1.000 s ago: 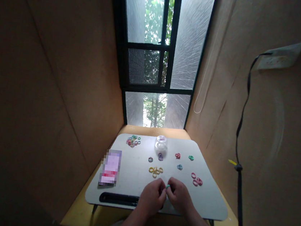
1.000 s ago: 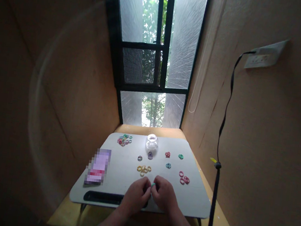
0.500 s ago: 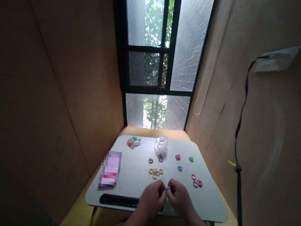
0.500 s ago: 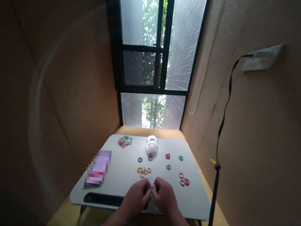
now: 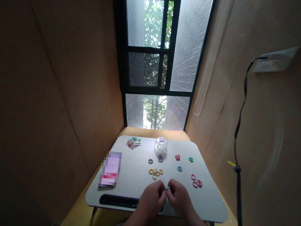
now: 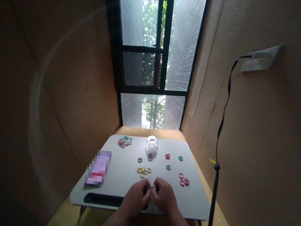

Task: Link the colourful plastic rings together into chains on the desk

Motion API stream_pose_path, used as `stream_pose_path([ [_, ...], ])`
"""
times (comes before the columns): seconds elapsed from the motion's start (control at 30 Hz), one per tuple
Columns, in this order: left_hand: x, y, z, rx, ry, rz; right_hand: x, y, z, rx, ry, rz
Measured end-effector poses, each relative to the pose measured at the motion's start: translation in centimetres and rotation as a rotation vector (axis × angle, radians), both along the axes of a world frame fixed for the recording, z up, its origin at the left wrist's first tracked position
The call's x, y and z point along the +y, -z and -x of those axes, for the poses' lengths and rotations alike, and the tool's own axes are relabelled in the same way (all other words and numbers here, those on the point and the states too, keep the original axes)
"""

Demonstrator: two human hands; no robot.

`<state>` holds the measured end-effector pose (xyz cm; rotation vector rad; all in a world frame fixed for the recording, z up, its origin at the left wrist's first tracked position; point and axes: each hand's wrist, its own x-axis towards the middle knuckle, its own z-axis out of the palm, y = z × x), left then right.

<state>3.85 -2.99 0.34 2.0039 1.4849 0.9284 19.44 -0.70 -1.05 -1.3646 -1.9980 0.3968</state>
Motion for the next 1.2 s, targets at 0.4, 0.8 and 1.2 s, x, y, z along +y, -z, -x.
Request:
stream_pose_path([
  [0.4, -0.09, 0.05, 0.06, 0.002, -0.005, 0.013, 0.0, -0.07, 0.09, -0.012, 0.003, -0.002],
  [0.8, -0.14, -0.09, 0.03, 0.012, -0.001, -0.001, -0.18, -0.37, 0.1, -0.001, -0.002, -0.012],
  [1.2, -0.02, -0.15, -0.02, 0.004, -0.01, 0.02, 0.25, 0.09, 0.02, -0.002, -0.001, -0.007],
])
